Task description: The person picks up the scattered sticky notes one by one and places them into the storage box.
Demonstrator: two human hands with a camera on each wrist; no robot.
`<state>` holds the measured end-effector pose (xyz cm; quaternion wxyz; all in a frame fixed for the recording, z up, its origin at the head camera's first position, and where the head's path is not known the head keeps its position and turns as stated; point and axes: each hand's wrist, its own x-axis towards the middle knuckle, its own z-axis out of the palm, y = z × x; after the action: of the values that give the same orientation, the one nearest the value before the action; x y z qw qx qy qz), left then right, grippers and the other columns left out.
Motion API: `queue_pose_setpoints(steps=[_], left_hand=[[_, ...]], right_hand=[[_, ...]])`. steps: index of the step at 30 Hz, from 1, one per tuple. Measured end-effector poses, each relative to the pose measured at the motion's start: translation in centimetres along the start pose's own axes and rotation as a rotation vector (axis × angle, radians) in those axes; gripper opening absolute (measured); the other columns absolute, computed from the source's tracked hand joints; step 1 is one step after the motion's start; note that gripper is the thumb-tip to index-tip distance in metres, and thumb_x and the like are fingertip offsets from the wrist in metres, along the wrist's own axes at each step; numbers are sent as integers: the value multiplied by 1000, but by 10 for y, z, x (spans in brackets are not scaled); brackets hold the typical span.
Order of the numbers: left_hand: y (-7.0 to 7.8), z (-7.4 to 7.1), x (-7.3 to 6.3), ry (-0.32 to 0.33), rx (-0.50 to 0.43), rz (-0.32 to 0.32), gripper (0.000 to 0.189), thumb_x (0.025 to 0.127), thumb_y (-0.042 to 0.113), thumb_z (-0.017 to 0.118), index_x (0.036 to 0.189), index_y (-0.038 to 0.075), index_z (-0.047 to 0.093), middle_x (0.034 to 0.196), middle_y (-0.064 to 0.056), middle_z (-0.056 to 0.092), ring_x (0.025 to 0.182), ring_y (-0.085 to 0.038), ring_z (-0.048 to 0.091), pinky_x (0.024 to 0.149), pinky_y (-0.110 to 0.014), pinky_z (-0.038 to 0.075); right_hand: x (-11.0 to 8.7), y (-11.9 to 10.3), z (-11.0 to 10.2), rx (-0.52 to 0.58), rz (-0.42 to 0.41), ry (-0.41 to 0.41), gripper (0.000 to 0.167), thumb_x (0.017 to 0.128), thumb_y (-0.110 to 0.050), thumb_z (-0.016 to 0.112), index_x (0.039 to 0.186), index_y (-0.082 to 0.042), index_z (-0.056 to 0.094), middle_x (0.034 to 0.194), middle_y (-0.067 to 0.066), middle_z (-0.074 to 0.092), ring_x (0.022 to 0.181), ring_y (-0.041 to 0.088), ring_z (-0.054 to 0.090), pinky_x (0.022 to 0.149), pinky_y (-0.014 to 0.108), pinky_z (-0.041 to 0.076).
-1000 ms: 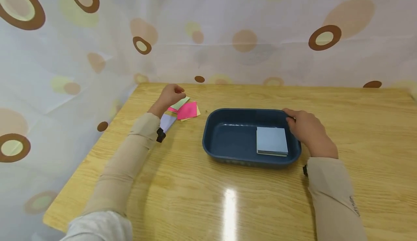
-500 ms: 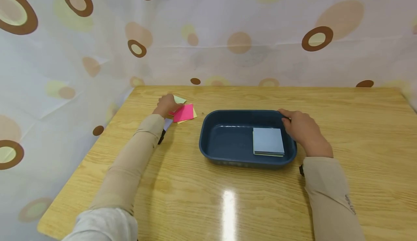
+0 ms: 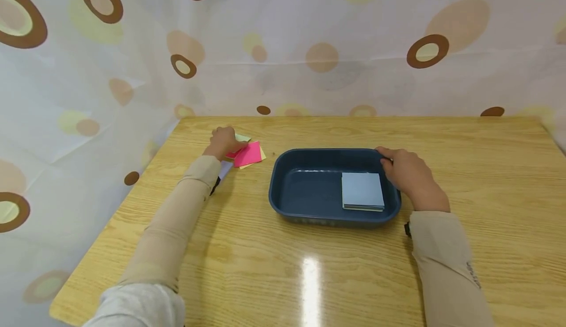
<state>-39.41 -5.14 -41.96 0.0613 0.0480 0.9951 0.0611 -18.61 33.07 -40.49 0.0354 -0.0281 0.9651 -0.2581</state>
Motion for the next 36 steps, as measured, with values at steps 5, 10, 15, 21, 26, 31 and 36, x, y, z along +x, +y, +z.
queue_pose_setpoints(steps=[5,10,15,21,26,31,36], left_hand=[[-2,-3,-4,-5,29,49,43,88,46,62,89,2,61,107,-22,59,107,-39,45,90,-49,40],[-5,-10,-6,-57,40,102,39,87,41,63,85,3,59,100,-18,62,105,-38,44,88,-47,40],[-7,-16,-6,-92,28,121,39,87,41,64,87,3,56,98,-15,60,104,-37,46,89,-46,40],[-4,-23,-8,-37,-45,145,43,87,42,64,92,1,52,96,-15,57,104,-39,48,93,-47,37],[5,-31,-11,8,-115,215,45,87,37,64,104,-2,50,99,-16,56,103,-37,47,90,-45,38],[19,-42,-23,12,-210,311,49,88,34,65,116,-3,48,115,-19,55,107,-36,46,94,-43,37],[41,-56,-44,11,-252,400,55,85,32,67,124,1,44,119,-19,48,107,-31,39,83,-39,44]], right_hand=[[0,1,1,-4,-10,10,46,101,-10,43,143,7,35,52,0,38,46,15,39,48,31,34],[0,3,1,-6,-9,15,46,101,-10,43,143,7,36,51,0,37,45,15,38,47,30,34],[0,2,1,-1,-14,16,46,101,-10,44,143,7,36,51,0,38,45,15,39,47,31,34],[0,2,1,-1,-10,20,46,100,-9,44,143,7,36,51,0,38,45,15,38,47,31,34],[0,3,1,-2,-1,27,46,100,-10,44,143,7,37,52,1,38,46,15,39,47,30,34],[2,1,4,-3,-7,26,46,100,-10,44,142,7,37,54,1,39,47,15,40,48,31,34],[5,-1,5,-10,-15,22,45,101,-10,44,142,7,37,54,1,39,47,15,40,49,31,34]])
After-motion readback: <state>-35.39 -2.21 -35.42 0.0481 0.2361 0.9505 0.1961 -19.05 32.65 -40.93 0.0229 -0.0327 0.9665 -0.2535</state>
